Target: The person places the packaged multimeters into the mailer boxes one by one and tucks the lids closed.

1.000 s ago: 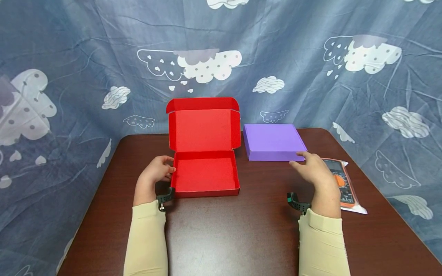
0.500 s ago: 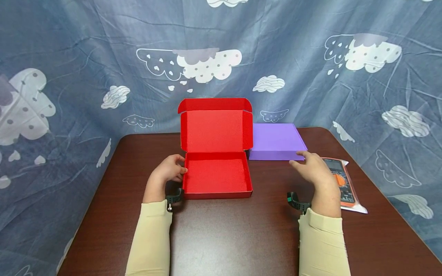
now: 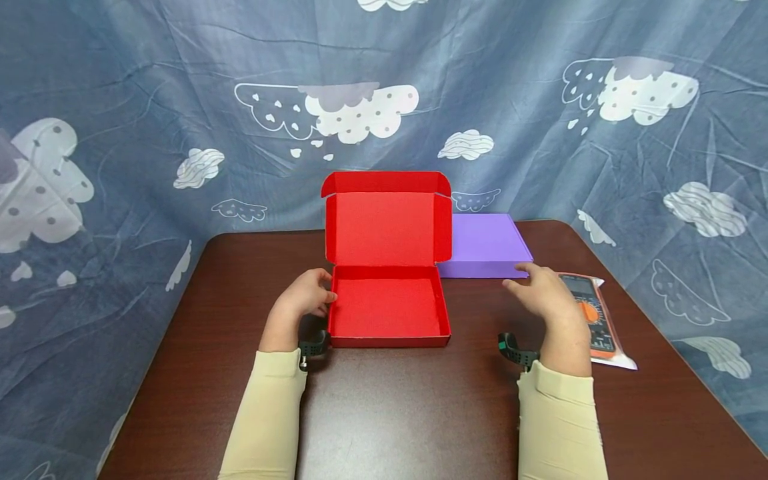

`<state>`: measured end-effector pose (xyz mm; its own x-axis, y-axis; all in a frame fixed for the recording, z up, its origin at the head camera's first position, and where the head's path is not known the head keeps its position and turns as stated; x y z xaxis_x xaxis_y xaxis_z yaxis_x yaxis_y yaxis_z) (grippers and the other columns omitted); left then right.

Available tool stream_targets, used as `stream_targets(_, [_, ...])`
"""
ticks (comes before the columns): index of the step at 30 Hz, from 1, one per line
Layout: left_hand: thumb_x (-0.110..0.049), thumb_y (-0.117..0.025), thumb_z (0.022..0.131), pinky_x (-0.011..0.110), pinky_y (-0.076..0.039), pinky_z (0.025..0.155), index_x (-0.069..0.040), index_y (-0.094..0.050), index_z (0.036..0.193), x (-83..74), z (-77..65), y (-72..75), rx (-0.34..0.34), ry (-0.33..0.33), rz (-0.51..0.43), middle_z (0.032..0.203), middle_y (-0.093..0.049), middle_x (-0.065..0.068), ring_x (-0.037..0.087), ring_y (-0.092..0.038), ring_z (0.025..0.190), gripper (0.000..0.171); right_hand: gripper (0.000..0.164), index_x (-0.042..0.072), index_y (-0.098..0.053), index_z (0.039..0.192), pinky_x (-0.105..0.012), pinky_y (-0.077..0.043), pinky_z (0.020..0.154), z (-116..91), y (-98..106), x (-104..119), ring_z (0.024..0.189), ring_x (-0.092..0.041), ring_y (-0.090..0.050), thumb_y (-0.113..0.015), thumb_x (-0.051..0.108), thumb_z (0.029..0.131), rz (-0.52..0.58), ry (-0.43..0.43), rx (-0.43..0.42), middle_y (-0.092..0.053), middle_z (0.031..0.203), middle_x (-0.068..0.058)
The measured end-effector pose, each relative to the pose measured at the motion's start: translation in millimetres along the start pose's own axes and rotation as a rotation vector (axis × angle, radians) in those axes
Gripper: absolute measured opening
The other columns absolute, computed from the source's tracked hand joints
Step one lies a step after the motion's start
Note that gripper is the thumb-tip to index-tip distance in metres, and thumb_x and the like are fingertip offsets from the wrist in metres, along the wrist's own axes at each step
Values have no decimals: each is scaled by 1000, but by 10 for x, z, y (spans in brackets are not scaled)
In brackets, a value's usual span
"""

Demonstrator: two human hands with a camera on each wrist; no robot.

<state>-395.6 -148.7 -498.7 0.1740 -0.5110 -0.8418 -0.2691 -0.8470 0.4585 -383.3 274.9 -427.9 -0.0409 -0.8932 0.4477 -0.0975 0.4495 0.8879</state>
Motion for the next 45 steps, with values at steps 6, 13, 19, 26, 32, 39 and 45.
stream_targets(6, [3,-64,94,43,-62,70,11,-47,137,13,-6,7,2,10,2,92,-62,20,29,-69,69,47,68,-11,-38,148,-71,-33,105,-4,32,-160,132,-60,-37,-59,33,100,-1,-27,-1,-36,146,-43])
stream_targets(13, [2,-65,95,43,-62,69,12,-46,140,35,-12,18,1,21,14,96,-65,23,29,-69,69,49,70,-13,-35,148,-73,-34,103,-5,63,-426,131,-62,-36,-59,33,100,8,-82,10,-35,145,-45])
stream_targets(19, [1,-66,95,42,-62,70,11,-47,140,47,-31,26,-6,26,21,94,-64,21,29,-69,70,51,75,-9,-29,152,-75,-32,102,-33,141,-713,129,-67,-30,-63,30,97,49,-176,-69,-26,144,-50])
stream_targets(26, [0,-66,95,43,-62,70,11,-47,140,23,-28,29,-6,19,22,94,-63,21,29,-70,71,50,96,-8,-5,158,-78,-19,103,-145,152,-1126,131,-69,-20,-66,32,94,182,-417,-182,-14,143,-51])
stream_targets(32, [1,-66,94,43,-62,71,12,-46,139,17,-18,3,3,22,20,94,-63,21,30,-70,71,50,96,-17,-10,151,-76,-27,101,-273,106,-1374,130,-67,-28,-62,39,94,225,-574,-211,-22,138,-50])
stream_targets(39, [2,-66,94,43,-62,70,12,-46,140,18,-6,-4,7,20,21,94,-64,22,30,-70,70,50,88,-22,-30,143,-70,-40,94,-317,83,-1504,123,-62,-42,-64,42,93,203,-658,-226,-37,134,-46])
stream_targets(45, [2,-66,94,43,-62,70,11,-47,139,3,3,-17,14,19,23,97,-64,24,30,-70,70,50,87,-22,-35,141,-67,-42,91,-334,70,-1578,122,-61,-47,-68,42,92,190,-693,-232,-41,137,-45])
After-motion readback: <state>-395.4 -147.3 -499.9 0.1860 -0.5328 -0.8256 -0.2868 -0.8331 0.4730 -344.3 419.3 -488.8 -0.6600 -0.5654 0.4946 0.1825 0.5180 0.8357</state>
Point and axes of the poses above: each hand's wrist, its own z-axis towards the middle knuckle, its own y-axis out of the back of the hand, x = y × z, the point moved 10 cm from there along z, towards the middle knuckle
